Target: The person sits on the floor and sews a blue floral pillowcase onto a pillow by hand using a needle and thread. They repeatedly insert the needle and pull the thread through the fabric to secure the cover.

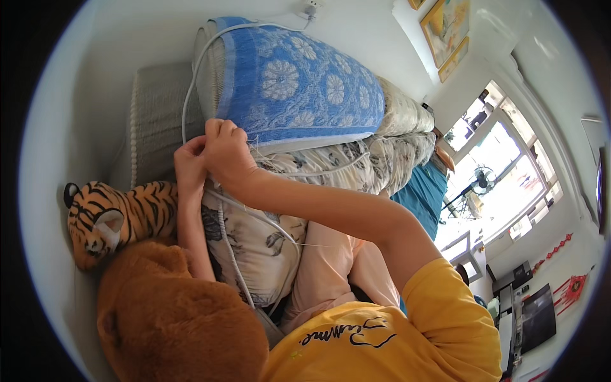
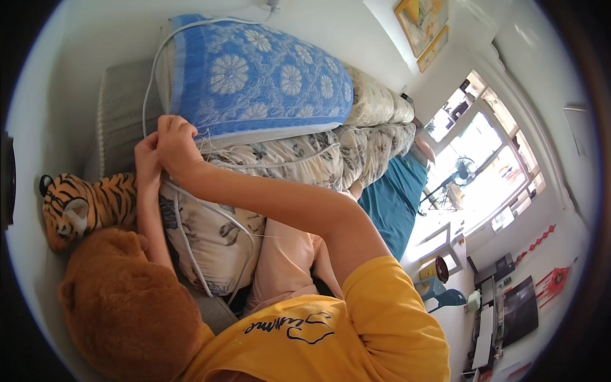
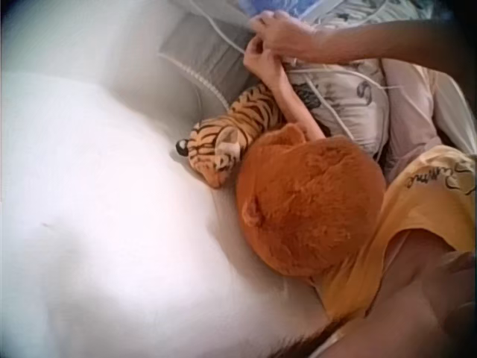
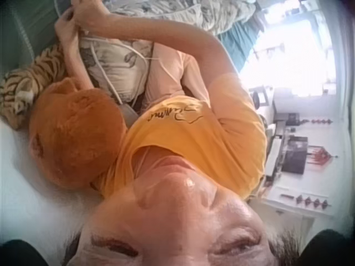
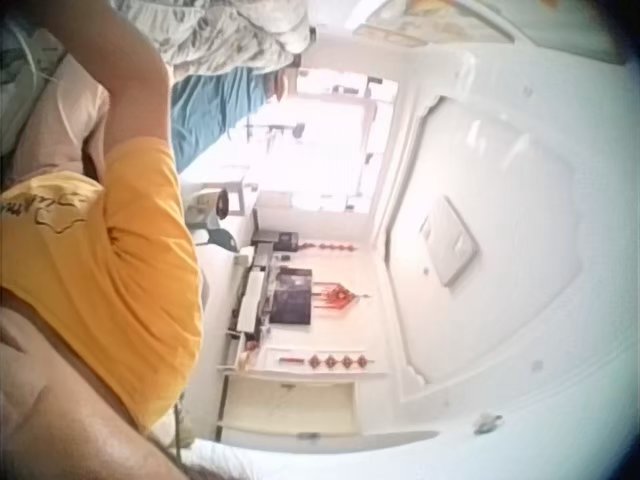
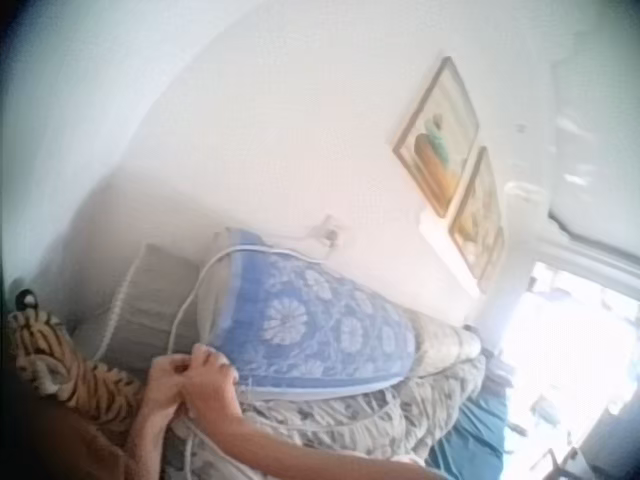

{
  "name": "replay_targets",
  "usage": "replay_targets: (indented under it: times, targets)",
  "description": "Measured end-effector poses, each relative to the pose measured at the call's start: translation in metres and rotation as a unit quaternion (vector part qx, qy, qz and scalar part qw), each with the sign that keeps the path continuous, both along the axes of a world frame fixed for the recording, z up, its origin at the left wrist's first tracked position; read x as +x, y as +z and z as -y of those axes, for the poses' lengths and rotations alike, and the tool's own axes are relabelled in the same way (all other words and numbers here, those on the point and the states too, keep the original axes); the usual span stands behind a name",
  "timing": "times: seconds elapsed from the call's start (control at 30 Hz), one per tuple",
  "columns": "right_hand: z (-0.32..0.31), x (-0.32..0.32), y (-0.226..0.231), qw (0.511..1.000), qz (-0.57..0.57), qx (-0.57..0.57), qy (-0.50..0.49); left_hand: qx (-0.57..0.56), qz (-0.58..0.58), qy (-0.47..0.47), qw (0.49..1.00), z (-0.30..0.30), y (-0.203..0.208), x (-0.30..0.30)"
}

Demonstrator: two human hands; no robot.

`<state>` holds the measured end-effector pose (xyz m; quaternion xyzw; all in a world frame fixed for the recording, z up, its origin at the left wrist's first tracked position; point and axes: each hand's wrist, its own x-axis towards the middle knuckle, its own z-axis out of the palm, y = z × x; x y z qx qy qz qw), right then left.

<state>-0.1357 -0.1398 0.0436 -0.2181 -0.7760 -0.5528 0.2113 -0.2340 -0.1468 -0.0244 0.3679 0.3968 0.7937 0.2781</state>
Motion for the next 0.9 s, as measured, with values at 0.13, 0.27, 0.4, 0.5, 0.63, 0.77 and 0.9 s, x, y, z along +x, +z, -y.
replay_targets:
  times: [0.13, 0.27, 0.4, 0.5, 0.63, 0.77, 0.9]
  targets:
    - [-0.001, 0.001, 0.004, 0.997, 0.054, -0.019, 0.042, 0.007, -0.011, 0.006, 1.000, -0.004, -0.008, -0.006]
    - [-0.013, 0.010, 0.008, 0.985, 0.108, -0.091, 0.097, -0.013, 0.005, -0.001, 1.000, -0.001, -0.002, 0.000]
    - [-0.017, 0.009, 0.029, 0.962, 0.125, -0.183, 0.159, -0.010, 0.013, 0.012, 1.000, 0.000, -0.001, -0.003]
    - [-0.016, 0.006, 0.035, 0.944, 0.079, -0.202, 0.250, -0.026, 0.001, 0.012, 1.000, -0.001, -0.001, -0.006]
    - [-0.004, -0.018, 0.036, 0.922, -0.002, -0.243, 0.302, 0.000, -0.009, 0.071, 0.997, -0.004, -0.005, 0.000]
    - [0.033, -0.020, 0.075, 0.863, -0.060, -0.453, 0.215, 0.034, -0.057, 0.108, 0.992, -0.003, -0.006, -0.003]
    - [0.067, 0.042, 0.127, 0.746, -0.089, -0.541, 0.378, -0.033, -0.150, 0.174, 0.973, 0.015, 0.019, 0.024]
